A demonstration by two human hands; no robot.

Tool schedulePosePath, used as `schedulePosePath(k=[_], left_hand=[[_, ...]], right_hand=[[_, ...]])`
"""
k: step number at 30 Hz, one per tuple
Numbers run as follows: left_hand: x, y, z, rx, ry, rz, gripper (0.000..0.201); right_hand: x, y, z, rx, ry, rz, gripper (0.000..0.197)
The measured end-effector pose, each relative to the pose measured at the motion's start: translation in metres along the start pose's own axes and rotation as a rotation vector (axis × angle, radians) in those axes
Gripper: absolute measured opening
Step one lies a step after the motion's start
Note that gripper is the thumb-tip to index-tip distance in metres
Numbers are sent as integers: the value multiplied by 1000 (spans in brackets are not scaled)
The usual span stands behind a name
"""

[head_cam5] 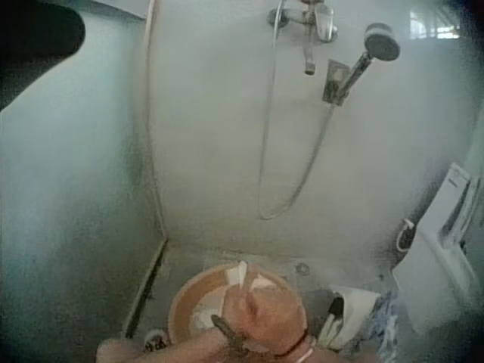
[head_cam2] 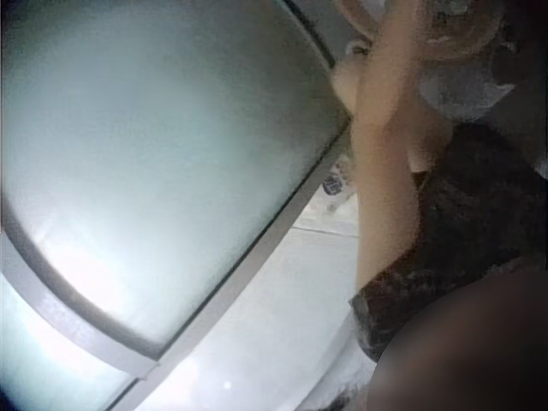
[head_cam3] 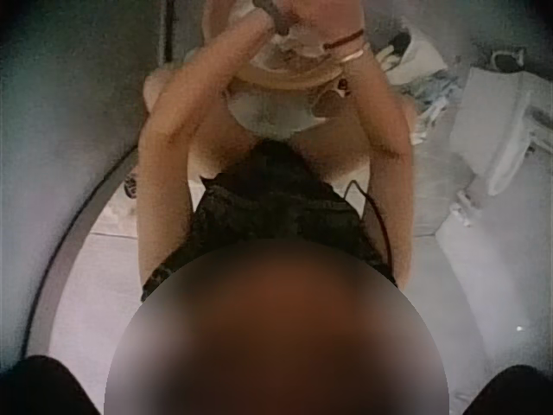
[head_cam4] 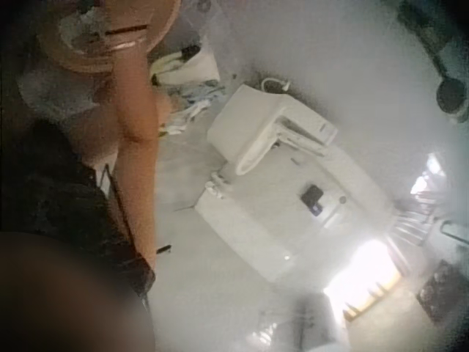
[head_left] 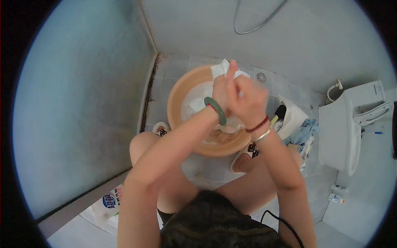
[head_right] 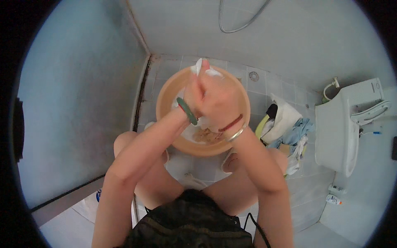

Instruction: The person hand-washes laundry by wringing and scrubbing white clothes in a washbasin of soapy water, applying a bar of soap onto the fabric, and lathering it by hand.

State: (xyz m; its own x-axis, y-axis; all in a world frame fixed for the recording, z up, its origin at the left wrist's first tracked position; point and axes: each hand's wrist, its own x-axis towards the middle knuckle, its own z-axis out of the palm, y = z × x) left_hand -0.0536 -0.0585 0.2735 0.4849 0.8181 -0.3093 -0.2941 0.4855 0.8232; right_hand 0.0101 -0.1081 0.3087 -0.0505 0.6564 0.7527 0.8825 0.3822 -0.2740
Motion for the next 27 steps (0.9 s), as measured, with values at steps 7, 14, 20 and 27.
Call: schedulePosePath(k=[7,14,20,27], left_hand=[[5,-6,-1,-34,72,103,57],[3,-9,-2,85,1,-35,48],[-19,13,-5,334,39,86,55],[-16,6,-9,184,-69,150,42]], right_hand=[[7,16,5,78,-48,395,29],[1,26,7,114,33,326,33],[-3,10,1,170,-42,393,29],[-12,46,4,124,-69,420,29]])
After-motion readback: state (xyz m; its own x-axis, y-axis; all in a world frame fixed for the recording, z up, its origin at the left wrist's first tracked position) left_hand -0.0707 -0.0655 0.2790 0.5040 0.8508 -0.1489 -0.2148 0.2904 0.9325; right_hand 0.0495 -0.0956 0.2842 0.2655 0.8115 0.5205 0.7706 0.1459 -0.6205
